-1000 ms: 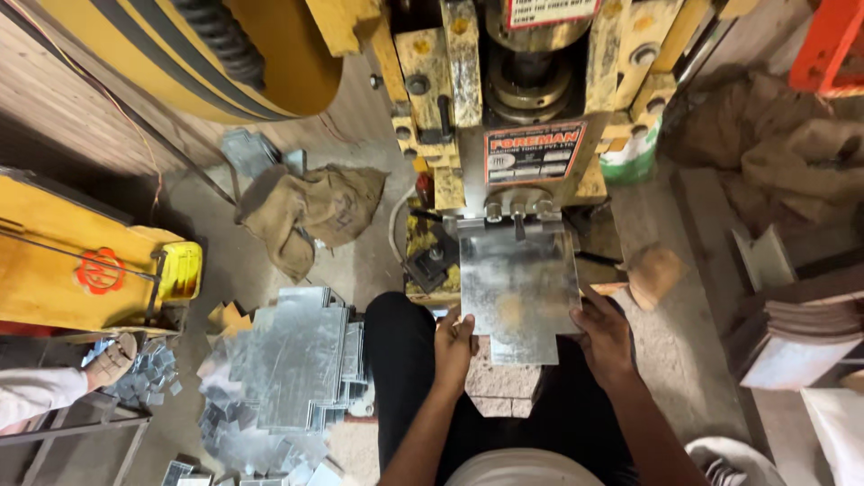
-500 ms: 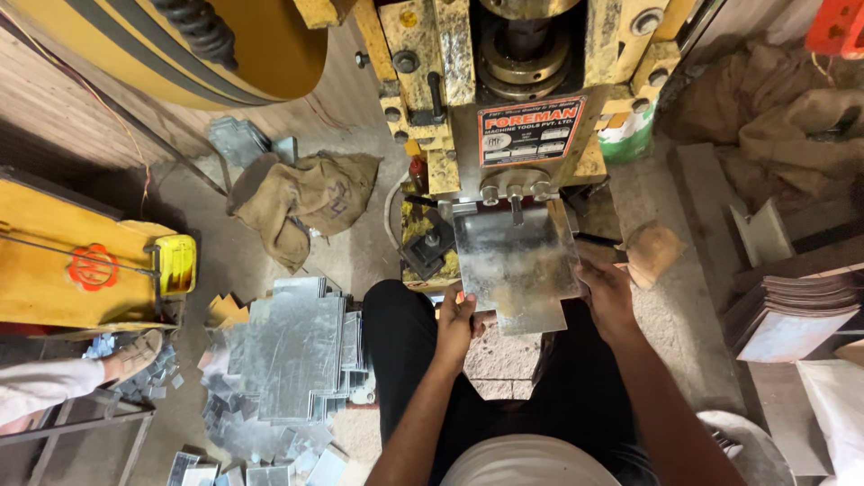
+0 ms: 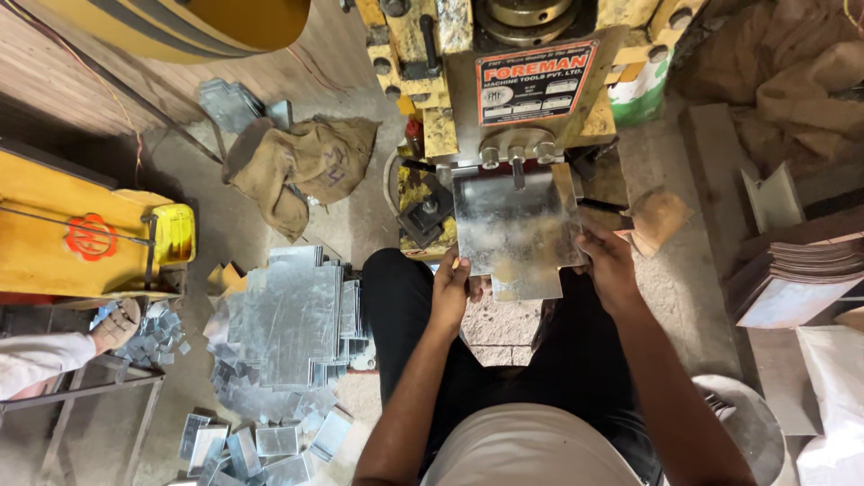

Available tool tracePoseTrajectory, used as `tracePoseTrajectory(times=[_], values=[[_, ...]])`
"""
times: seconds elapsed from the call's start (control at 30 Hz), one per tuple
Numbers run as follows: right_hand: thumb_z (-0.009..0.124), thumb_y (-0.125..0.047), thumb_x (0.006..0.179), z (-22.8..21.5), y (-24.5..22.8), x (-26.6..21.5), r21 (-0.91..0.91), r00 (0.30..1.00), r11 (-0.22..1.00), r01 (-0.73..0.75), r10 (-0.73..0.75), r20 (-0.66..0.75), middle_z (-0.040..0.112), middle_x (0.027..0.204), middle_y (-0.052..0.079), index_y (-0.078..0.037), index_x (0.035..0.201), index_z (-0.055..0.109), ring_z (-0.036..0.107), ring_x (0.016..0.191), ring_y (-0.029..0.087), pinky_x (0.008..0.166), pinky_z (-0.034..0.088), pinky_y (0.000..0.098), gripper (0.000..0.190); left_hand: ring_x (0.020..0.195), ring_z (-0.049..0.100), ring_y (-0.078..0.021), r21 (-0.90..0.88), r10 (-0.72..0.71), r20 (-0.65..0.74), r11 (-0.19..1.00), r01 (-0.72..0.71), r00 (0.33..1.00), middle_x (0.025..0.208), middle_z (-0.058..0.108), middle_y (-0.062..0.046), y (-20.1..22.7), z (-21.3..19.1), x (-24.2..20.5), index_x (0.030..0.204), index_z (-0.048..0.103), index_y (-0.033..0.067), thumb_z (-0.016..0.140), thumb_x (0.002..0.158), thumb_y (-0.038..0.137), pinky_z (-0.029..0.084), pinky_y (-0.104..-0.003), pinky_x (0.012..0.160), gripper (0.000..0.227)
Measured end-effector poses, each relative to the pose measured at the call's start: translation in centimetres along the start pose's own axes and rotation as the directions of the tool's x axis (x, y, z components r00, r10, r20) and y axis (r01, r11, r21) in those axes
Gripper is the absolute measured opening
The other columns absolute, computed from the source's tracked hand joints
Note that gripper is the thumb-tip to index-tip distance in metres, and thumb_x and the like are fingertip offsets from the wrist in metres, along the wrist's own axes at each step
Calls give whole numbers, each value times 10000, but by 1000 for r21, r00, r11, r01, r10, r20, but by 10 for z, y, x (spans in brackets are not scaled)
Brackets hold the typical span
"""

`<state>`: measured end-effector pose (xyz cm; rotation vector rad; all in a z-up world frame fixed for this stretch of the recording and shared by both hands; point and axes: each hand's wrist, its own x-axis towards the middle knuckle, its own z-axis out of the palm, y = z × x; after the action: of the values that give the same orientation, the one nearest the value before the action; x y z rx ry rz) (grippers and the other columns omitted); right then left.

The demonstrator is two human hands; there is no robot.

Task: The person operates a hydraulic press to bend flat metal sheets. They pick up a sheet, place it into the press die, activate the machine to bend the metal, and then remove the finished piece to place it on a pile.

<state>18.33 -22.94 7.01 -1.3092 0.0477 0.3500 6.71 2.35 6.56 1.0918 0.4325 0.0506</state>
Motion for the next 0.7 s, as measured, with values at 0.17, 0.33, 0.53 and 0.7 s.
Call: tracePoseTrajectory(times=[0.17,0.33,0.53,0.7], values=[[574,-27,1004,5,-2,-4,1,1000,1000,7,-7,1,649,939,37,49,1459,569,569,715,89,600,475,253,460,519,488,-129,-29,22,3,999,-22,1000,641,552,-48,3,-2,1,1513,403,-7,479,1082,164,426,-291,498,470],[573,-72,998,5,-4,3,33,1000,999,15,-16,13,676,954,19,35,1433,564,584,722,77,594,467,247,448,530,502,-130,-8,-17,-6,1000,17,1000,654,572,-59,11,1,2,1470,464,0,468,1083,198,430,-290,502,435],[537,-224,1099,-2,5,5,105,999,994,-30,33,-27,611,744,44,66,1274,659,542,574,121,547,439,276,360,557,527,-140,-86,-24,-30,996,21,999,752,628,-83,11,1,1,1305,562,9,385,1098,398,444,-304,500,475],[540,-244,1104,-4,8,8,124,998,991,-45,50,-33,582,748,19,40,1254,663,539,600,120,565,458,284,344,568,546,-168,-156,-65,45,985,72,997,811,689,-147,4,-7,6,1174,613,-24,315,1081,576,459,-310,533,677]])
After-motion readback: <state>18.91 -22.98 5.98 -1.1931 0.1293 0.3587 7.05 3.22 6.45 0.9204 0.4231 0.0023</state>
